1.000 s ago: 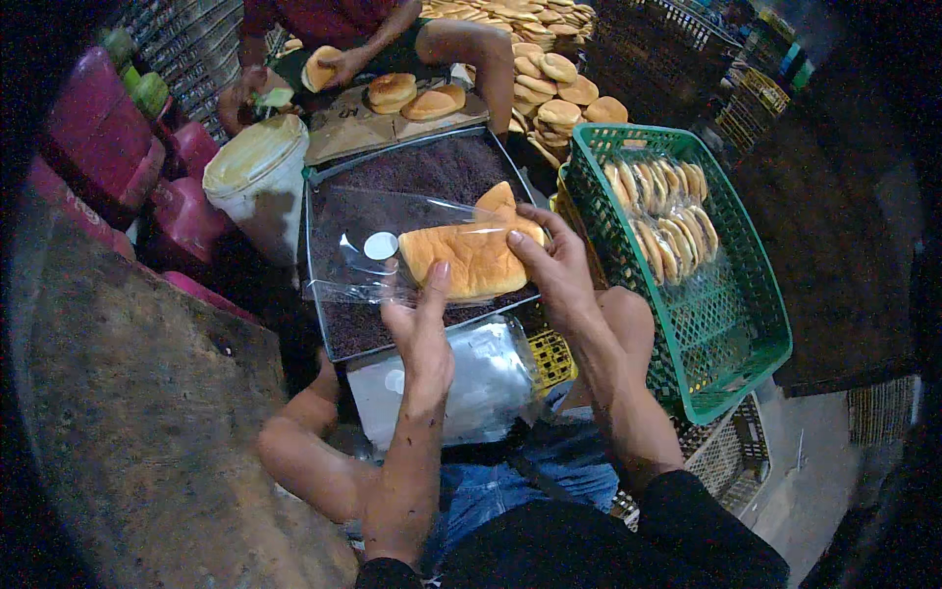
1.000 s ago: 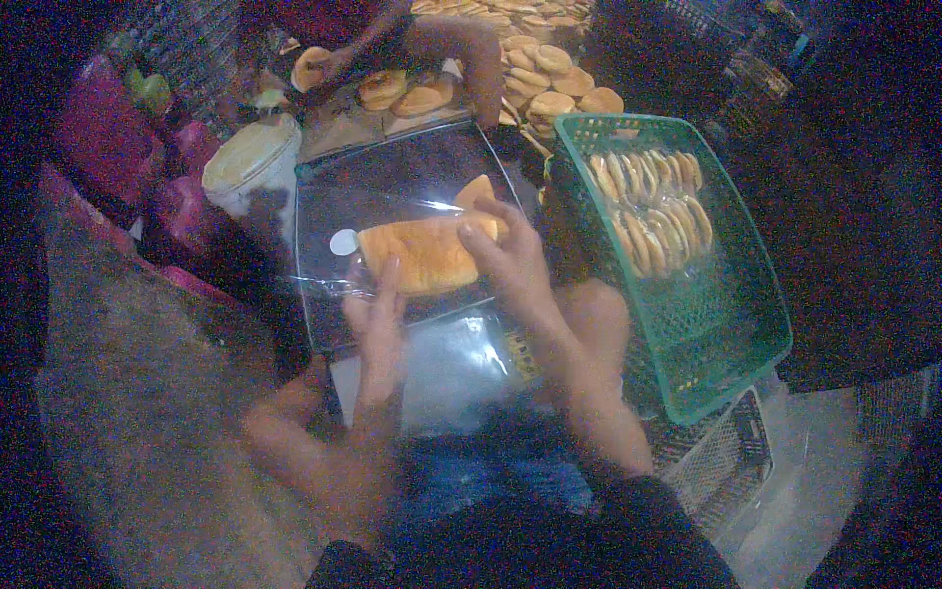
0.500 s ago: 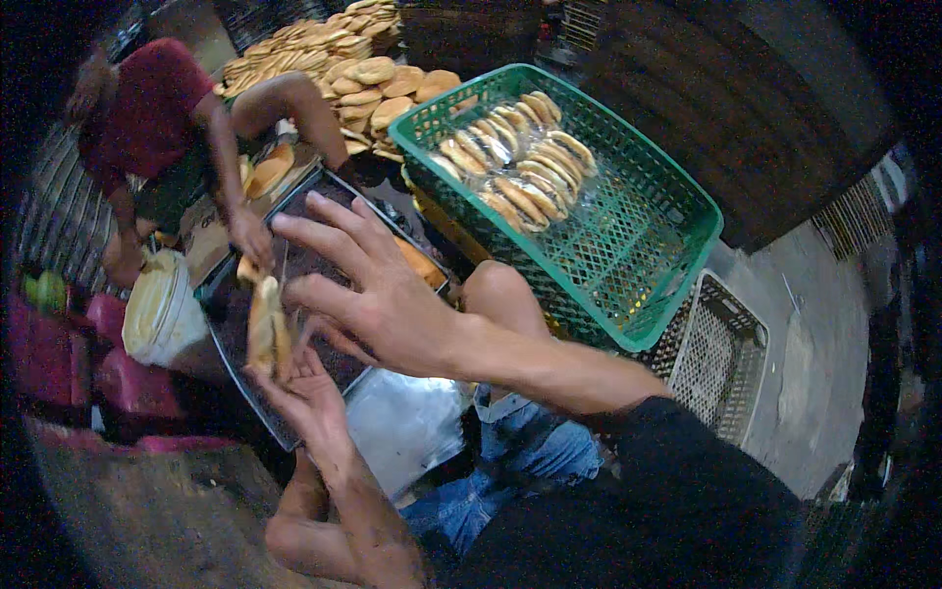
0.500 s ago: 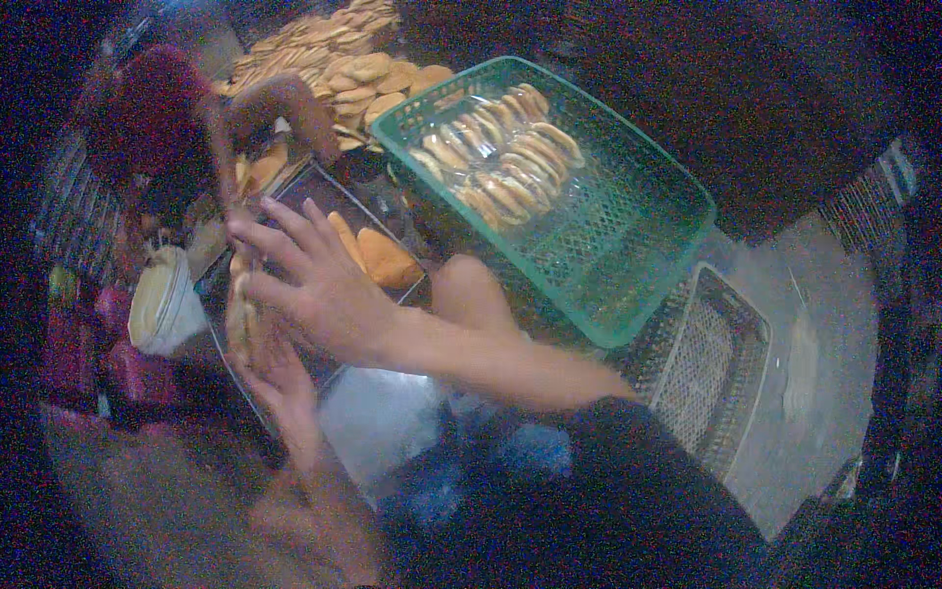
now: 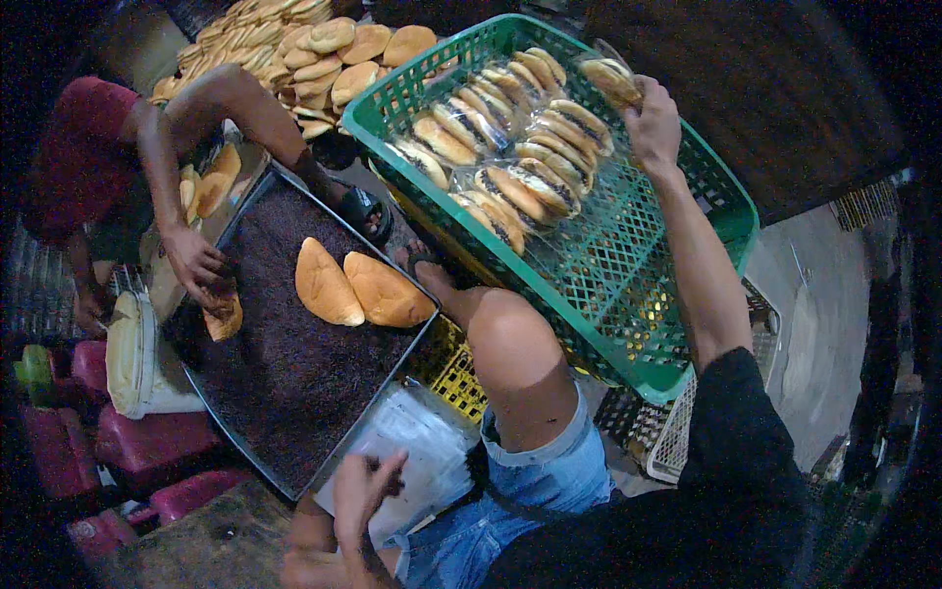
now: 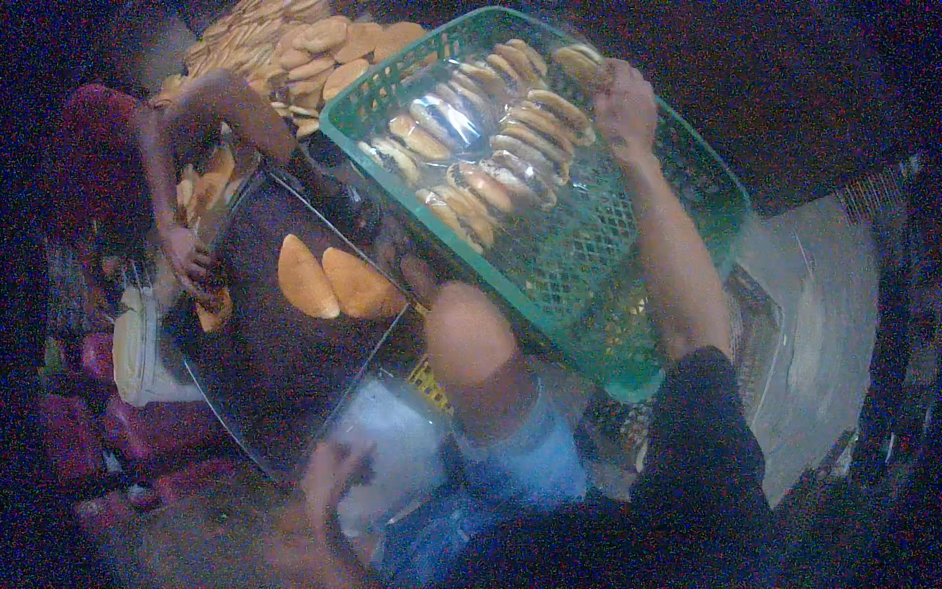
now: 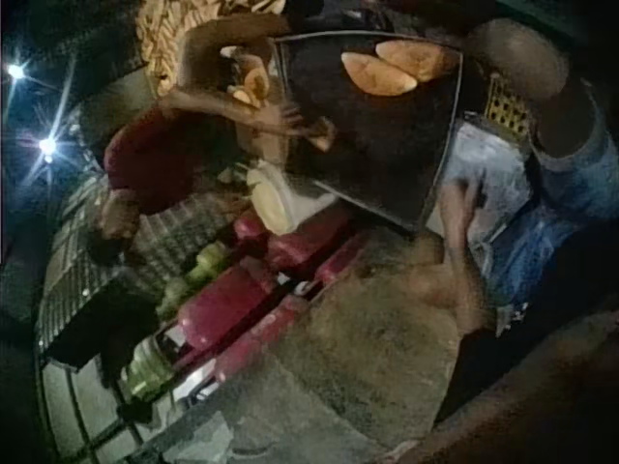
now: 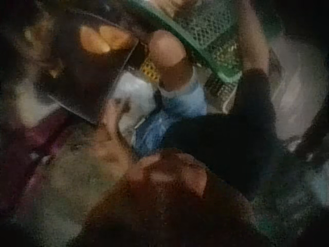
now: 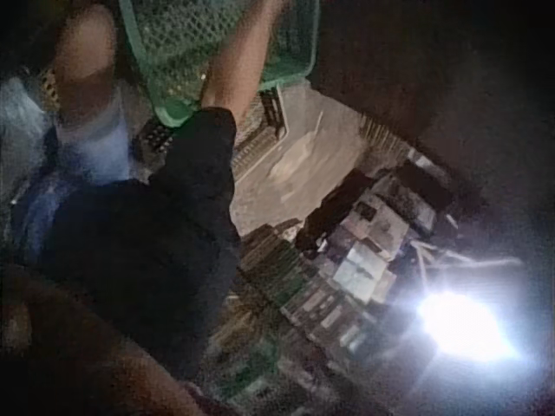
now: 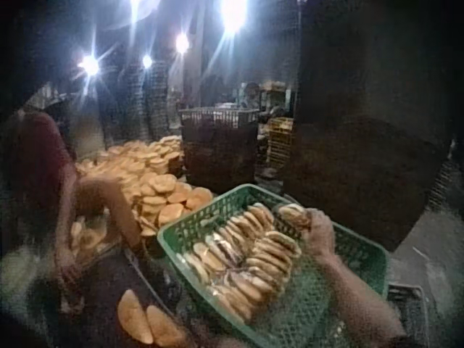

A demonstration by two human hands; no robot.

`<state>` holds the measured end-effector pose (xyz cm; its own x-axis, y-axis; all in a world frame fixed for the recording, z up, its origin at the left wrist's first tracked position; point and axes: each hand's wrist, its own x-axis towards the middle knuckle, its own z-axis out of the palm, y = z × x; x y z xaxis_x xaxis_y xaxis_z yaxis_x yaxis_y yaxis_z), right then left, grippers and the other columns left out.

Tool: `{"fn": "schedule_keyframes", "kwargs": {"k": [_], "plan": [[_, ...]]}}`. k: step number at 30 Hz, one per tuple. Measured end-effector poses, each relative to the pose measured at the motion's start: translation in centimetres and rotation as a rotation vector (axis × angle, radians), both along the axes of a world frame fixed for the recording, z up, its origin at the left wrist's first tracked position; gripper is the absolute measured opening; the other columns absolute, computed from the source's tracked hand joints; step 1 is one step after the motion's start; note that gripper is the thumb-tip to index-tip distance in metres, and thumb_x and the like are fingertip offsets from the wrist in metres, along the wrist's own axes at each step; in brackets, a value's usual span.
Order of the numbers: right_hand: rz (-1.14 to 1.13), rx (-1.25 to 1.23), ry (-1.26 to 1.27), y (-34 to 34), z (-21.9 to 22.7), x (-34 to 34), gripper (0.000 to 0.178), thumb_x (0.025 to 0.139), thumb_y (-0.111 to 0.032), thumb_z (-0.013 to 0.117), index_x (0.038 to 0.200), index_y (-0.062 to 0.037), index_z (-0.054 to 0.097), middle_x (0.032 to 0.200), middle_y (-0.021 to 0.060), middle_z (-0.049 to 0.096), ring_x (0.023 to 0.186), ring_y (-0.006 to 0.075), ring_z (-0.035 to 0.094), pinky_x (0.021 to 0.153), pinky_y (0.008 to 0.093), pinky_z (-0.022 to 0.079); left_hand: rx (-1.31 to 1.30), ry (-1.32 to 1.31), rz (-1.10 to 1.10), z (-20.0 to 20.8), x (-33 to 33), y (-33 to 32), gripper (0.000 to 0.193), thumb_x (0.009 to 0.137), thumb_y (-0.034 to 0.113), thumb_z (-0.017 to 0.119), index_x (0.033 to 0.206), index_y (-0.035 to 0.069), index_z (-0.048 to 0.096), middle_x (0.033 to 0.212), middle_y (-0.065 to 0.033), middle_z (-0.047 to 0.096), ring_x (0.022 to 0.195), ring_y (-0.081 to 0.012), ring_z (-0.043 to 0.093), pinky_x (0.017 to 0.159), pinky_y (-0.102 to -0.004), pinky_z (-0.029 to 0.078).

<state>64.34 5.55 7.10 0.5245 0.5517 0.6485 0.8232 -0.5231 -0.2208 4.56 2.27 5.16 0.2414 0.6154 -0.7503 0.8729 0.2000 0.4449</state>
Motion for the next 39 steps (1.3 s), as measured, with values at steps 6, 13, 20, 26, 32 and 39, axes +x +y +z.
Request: {"fn": "schedule_keyframes", "kwargs": {"k": [6, 13, 20, 26, 32, 39], "plan": [[0.258, -0.12, 0.337, 9.2, 0.8, -4.0, 0.047, 0.092, -0.045, 0.058, 0.128, -0.016, 0.062, 0.123, 0.0142, 0.066, 0.109, 0.0322, 0.065, 0.093, 0.041, 0.05, -0.008, -0.035, 0.045, -4.3, -1.5, -2.0, 0.048, 0.089, 0.041, 0.071, 0.073, -0.005, 0.069, 0.064, -0.0114, 0.068, 0.053, -0.0172, 0.066, 0.05, -0.0297, 0.054], [1.527, -0.92, 0.447, 0.5, 5.4, -35.1, 0.046, 0.084, -0.042, 0.072, 0.107, -0.0025, 0.066, 0.091, 0.0236, 0.069, 0.088, 0.0401, 0.069, 0.078, 0.049, 0.054, 0.283, -0.49, 0.19, 1.3, -1.7, -2.8, 0.032, 0.094, 0.022, 0.066, 0.075, -0.004, 0.063, 0.066, -0.0115, 0.066, 0.057, -0.018, 0.066, 0.047, -0.0296, 0.053], [1.262, -0.104, 1.494, -3.7, 3.7, -40.2, 0.018, 0.096, -0.018, 0.063, 0.098, -0.0009, 0.058, 0.085, 0.0111, 0.064, 0.077, 0.0215, 0.07, 0.067, 0.0325, 0.059, -0.18, -1.245, 0.896, 0.2, -1.5, -0.7, 0.039, 0.094, 0.038, 0.068, 0.104, 0.001, 0.063, 0.094, -0.0152, 0.072, 0.078, -0.0237, 0.071, 0.069, -0.0357, 0.057], [0.928, -0.017, 1.679, -6.7, 3.5, -41.8, 0.017, 0.1, -0.02, 0.057, 0.094, -0.0041, 0.057, 0.081, 0.0066, 0.061, 0.064, 0.0119, 0.063, 0.056, 0.0253, 0.056, 0.379, -1.377, 1.13, 1.7, -3.5, 3.3, 0.035, 0.093, 0.037, 0.069, 0.104, 0.004, 0.064, 0.094, -0.0115, 0.071, 0.083, -0.0204, 0.069, 0.073, -0.0337, 0.055], [1.143, 0.017, 0.789, 4.2, 0.6, -47.3, 0.02, 0.1, -0.021, 0.059, 0.093, -0.0032, 0.055, 0.081, 0.0048, 0.059, 0.071, 0.0125, 0.058, 0.063, 0.0287, 0.053, 0.773, -1.083, 1.48, 1.4, -9.1, 8.2, 0.033, 0.088, 0.034, 0.076, 0.092, 0.003, 0.065, 0.078, -0.0076, 0.069, 0.065, -0.0149, 0.066, 0.06, -0.0282, 0.055], [0.639, -0.272, 0.219, 18.4, -8.5, -54.1, 0.089, 0.075, -0.064, 0.074, 0.127, 0.0025, 0.047, 0.129, 0.0224, 0.052, 0.133, 0.039, 0.041, 0.108, 0.0587, 0.031, 0.68, -1.388, 1.952, -3.9, -19.5, 9.6, 0.047, 0.086, 0.05, 0.074, 0.084, 0.004, 0.064, 0.08, -0.011, 0.069, 0.049, -0.0113, 0.053, 0.046, -0.0216, 0.038]]}}
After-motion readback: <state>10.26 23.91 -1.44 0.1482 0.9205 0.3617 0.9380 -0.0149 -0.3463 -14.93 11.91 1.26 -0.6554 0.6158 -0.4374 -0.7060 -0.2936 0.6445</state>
